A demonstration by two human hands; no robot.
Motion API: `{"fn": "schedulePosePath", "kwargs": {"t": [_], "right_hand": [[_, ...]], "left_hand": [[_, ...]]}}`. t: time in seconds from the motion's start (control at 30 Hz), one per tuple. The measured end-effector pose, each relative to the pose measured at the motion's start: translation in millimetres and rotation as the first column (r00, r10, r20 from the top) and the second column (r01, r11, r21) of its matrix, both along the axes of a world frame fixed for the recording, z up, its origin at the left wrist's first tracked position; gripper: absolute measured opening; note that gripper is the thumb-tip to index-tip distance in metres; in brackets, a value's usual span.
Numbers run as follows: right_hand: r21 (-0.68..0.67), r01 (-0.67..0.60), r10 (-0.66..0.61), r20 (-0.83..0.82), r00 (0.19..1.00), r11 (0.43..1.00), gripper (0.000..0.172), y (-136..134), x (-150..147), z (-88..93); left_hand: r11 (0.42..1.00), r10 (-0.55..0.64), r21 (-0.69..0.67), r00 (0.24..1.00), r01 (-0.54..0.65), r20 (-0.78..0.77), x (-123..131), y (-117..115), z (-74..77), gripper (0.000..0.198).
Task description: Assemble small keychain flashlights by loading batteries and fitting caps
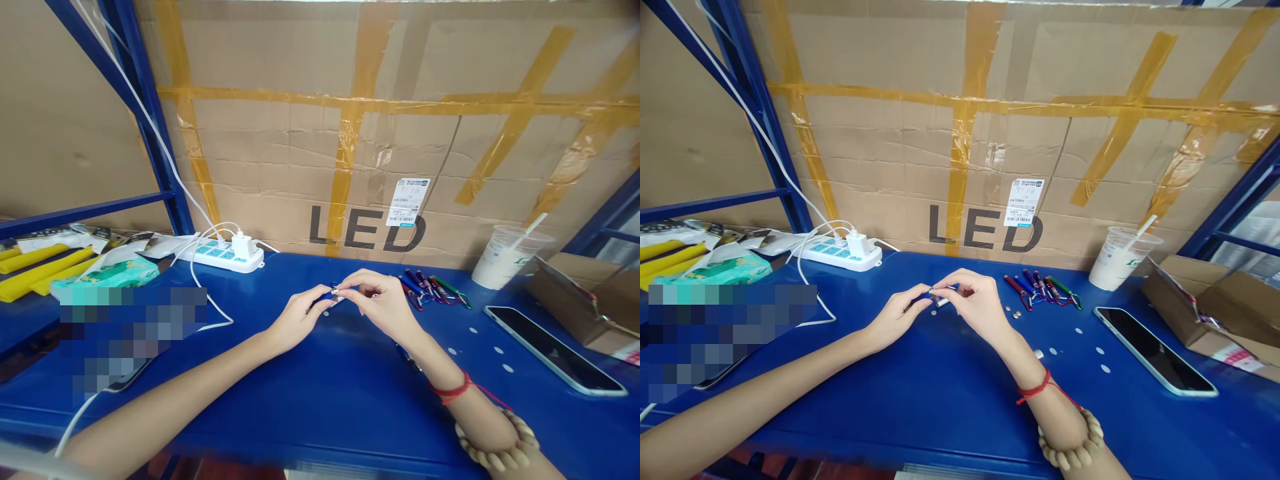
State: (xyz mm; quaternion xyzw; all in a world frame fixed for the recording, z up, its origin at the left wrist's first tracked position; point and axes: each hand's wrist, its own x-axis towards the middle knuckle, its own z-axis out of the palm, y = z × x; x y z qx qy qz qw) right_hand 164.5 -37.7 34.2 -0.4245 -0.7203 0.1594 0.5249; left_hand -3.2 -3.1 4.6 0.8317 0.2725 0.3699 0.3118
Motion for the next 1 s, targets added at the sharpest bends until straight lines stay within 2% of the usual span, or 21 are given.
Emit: {"fn": "schedulePosePath", "kwargs": {"t": [0.3, 0.5, 0.67, 0.83, 1.0], "right_hand": [[-0.081, 0.016, -0.012, 0.052, 0.999, 0.997, 0.016, 5, 3, -5.7], [-0.235, -0.005, 0.014, 0.034, 0.999, 0.972, 0.015, 6, 3, -9.7], [-0.283, -0.013, 0.016, 0.007, 1.000, 0.959, 0.019, 5, 0, -12.3], [-0.360, 0.032, -0.045, -0.026, 0.999, 0.932, 0.024, 4, -5, -13.7], [-0.437, -0.012, -0.029, -0.088, 0.996, 0.900, 0.028, 6, -7, -15.5]], "left_hand": [[1.000, 0.003, 0.010, 1.000, -0.003, -0.009, -2, 0, -6.0, 0.028], [0.997, 0.003, 0.080, 0.999, 0.000, -0.039, -2, -1, -11.1, 0.024], [0.995, 0.010, 0.104, 0.998, -0.003, -0.068, -3, 0, -15.9, 0.023], [0.992, 0.067, 0.117, 0.991, -0.053, -0.117, -5, -1, -16.1, 0.021], [0.987, 0.122, 0.128, 0.977, -0.101, -0.174, -5, -1, -12.5, 0.022]]}}
